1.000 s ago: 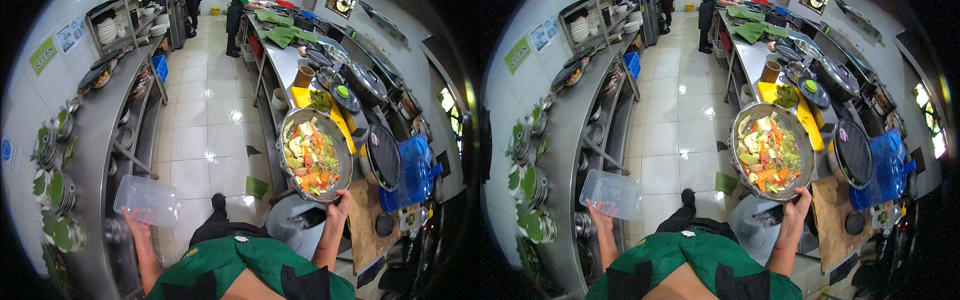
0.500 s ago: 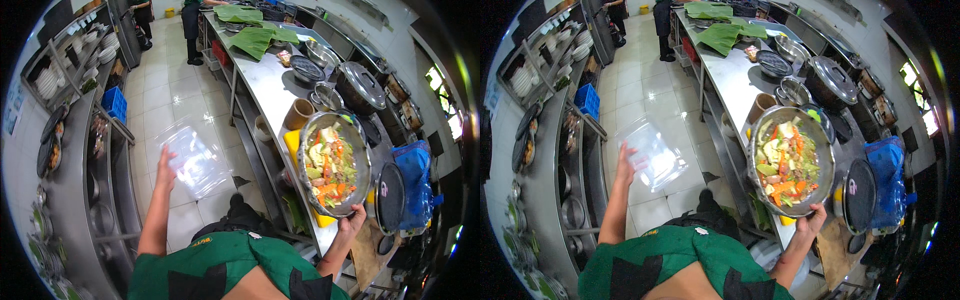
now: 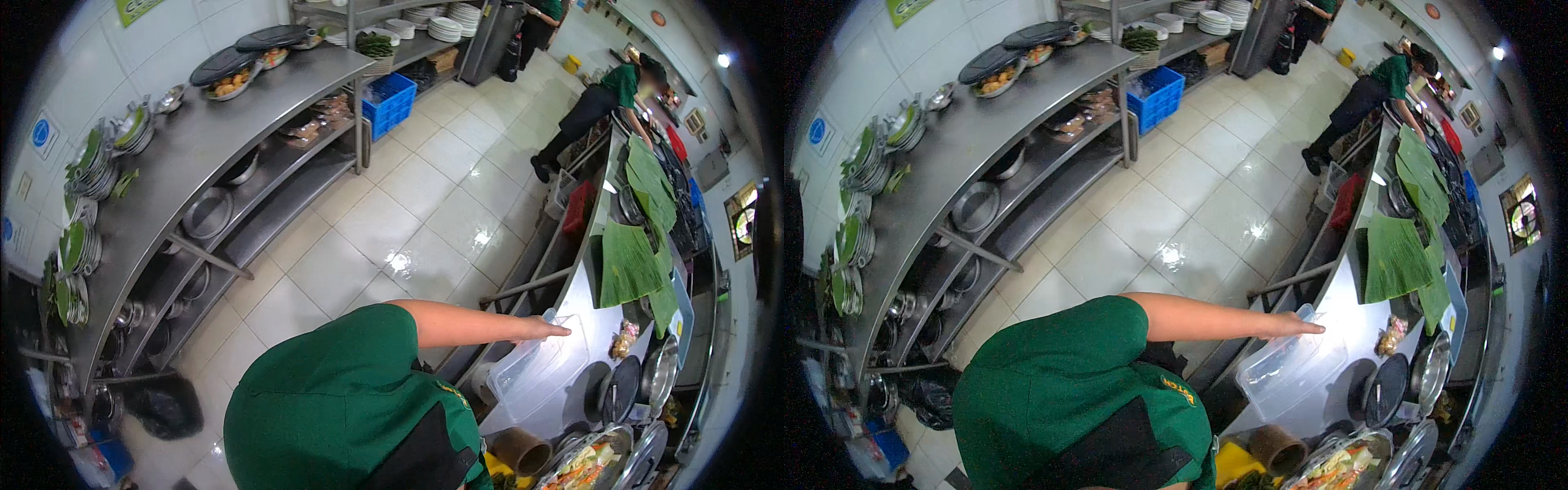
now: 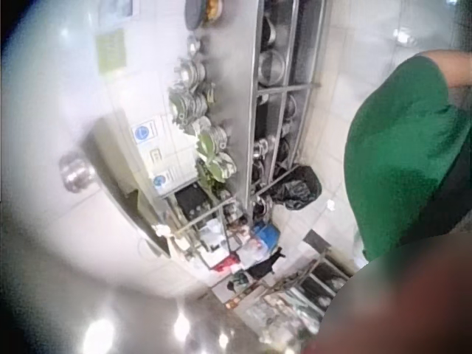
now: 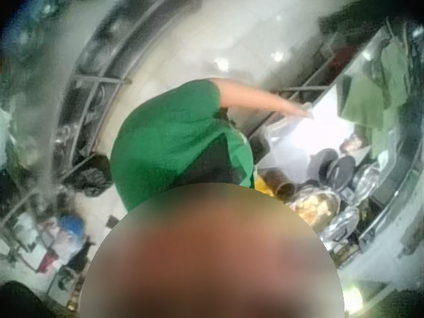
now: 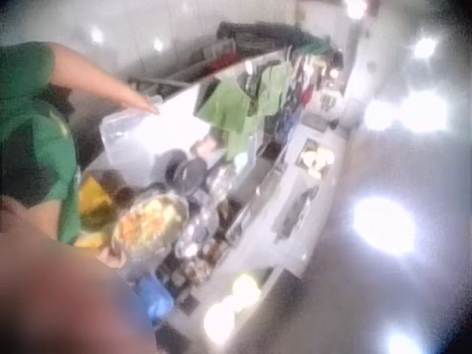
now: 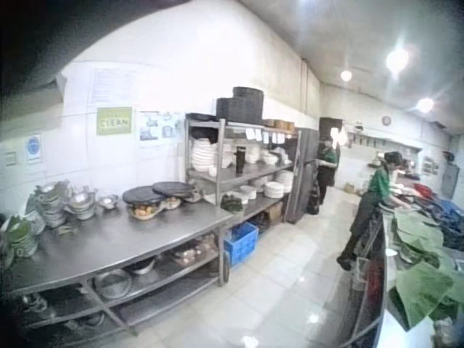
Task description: The person retrieves a plastic container, places mixed vegetables into it, then peels and adds hard-boiled eggs. The person then closes the container and carries it across the kitchen.
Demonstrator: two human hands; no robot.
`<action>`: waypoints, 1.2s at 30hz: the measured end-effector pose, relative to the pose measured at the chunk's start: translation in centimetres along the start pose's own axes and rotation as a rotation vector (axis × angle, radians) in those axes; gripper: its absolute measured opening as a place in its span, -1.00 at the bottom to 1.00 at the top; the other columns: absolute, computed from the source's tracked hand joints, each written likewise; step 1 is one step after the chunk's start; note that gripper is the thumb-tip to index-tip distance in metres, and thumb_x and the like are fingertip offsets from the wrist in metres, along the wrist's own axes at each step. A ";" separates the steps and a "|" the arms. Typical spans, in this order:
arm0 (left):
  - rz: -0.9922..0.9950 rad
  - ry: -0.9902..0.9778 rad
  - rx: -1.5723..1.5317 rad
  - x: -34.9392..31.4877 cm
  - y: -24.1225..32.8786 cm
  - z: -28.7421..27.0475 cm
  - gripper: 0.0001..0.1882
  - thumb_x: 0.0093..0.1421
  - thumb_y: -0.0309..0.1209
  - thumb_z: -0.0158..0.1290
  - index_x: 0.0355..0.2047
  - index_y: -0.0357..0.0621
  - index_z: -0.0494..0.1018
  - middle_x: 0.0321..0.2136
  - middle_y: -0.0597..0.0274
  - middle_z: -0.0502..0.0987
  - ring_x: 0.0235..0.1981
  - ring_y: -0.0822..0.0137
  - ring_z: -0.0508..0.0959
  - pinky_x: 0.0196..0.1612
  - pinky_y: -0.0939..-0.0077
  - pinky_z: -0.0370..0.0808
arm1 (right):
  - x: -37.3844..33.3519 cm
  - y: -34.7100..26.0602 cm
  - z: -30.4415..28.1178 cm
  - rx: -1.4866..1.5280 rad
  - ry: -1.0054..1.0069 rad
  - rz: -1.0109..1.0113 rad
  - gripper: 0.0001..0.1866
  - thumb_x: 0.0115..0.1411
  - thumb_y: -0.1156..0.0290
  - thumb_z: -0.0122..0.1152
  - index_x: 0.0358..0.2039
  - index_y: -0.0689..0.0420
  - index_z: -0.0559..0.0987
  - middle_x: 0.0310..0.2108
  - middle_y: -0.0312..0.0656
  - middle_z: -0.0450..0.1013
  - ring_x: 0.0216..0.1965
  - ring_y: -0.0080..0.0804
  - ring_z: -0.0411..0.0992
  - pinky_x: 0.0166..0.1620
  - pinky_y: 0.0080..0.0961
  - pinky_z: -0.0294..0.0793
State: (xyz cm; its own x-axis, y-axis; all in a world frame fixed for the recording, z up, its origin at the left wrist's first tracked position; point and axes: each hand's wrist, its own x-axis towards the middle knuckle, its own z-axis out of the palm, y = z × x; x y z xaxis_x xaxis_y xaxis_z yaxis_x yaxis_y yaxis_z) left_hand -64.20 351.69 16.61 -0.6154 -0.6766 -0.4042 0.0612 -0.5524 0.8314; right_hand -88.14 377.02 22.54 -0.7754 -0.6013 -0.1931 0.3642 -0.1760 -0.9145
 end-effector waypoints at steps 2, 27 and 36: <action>0.001 0.002 0.068 4.8 1.1 -0.5 0.13 -0.10 0.39 0.02 0.23 -0.28 0.11 0.21 -0.24 0.11 0.23 -0.19 0.12 0.12 -0.27 0.14 | 2.6 0.0 1.6 0.023 0.036 -0.004 -0.58 -0.15 0.55 0.10 -0.17 0.24 0.39 -0.15 -0.11 0.35 -0.13 -0.20 0.35 -0.01 -0.26 0.37; -0.345 -0.604 0.450 21.2 11.8 12.3 -0.10 0.03 0.16 0.11 0.00 -0.46 0.12 -0.30 -0.14 0.43 -0.59 0.17 0.56 -0.57 0.42 0.56 | -3.2 -8.5 9.3 -0.202 0.836 -0.372 -0.67 -0.13 0.67 -0.01 -0.26 0.21 0.45 -0.41 -0.31 0.43 -0.43 -0.54 0.36 -0.28 -0.63 0.36; -0.212 -0.511 0.523 21.6 3.9 13.5 -0.16 0.04 0.18 0.08 -0.09 -0.47 0.25 -0.24 -0.25 0.43 -0.40 0.16 0.55 -0.56 0.41 0.47 | 1.4 -8.0 14.0 -0.937 0.832 -0.580 -0.77 -0.14 0.62 0.12 -0.66 0.12 0.24 -0.63 -0.50 0.08 -0.57 -0.71 0.02 -0.52 -0.68 0.01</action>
State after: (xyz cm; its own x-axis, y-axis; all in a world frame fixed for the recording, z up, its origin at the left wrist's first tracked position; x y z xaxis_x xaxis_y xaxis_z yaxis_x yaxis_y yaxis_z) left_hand -87.83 341.49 16.30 -0.8677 -0.2016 -0.4545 -0.4010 -0.2567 0.8794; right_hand -84.93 366.71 34.50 -0.8931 0.0739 0.4436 -0.3360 0.5461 -0.7674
